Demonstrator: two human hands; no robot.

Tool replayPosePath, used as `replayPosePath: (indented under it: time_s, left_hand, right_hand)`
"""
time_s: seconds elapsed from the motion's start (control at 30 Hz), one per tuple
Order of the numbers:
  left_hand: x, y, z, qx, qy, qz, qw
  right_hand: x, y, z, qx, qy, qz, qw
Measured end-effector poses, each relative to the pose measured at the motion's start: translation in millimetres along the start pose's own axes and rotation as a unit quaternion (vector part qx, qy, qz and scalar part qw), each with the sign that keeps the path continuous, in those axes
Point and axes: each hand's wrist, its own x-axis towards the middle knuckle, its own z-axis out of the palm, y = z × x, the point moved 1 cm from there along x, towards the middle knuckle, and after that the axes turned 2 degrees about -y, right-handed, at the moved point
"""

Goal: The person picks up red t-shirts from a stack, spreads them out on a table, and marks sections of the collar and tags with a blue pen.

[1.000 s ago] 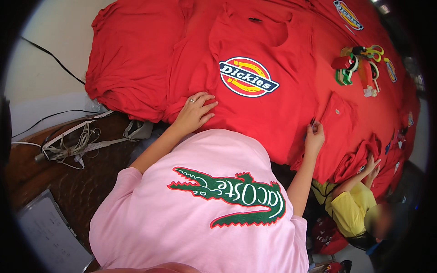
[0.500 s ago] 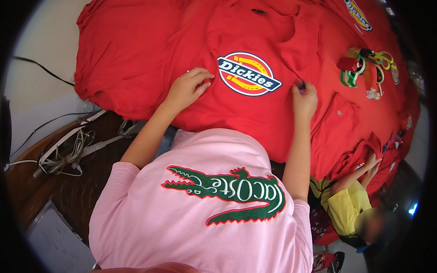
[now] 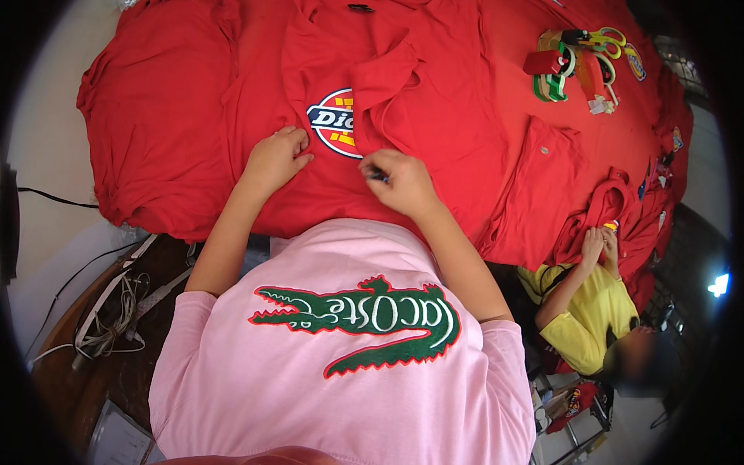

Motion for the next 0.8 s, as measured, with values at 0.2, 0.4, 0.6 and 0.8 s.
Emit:
replayPosePath:
  time_s: [0.2,0.4,0.6,0.8]
  left_hand:
    - [1,2,-18,0.000,-0.053,-0.027,0.998]
    - [-1,-77,-88,0.012,0.049,-0.057,0.997]
    - [-2,-94,-112,-0.005,0.030,-0.148,0.989]
    - [49,-46,-112,-0.111,0.028,-0.168,0.979]
  right_hand:
    - [0,3,-38,-0.276,-0.143,0.167,0.936]
    - [-32,80,-97,-0.450,-0.173,0.240,0.843]
    - [-45,114,-196,-0.209,-0.039,0.339,0.916]
    - [42,86,-152,0.190,0.171,0.330,0.909]
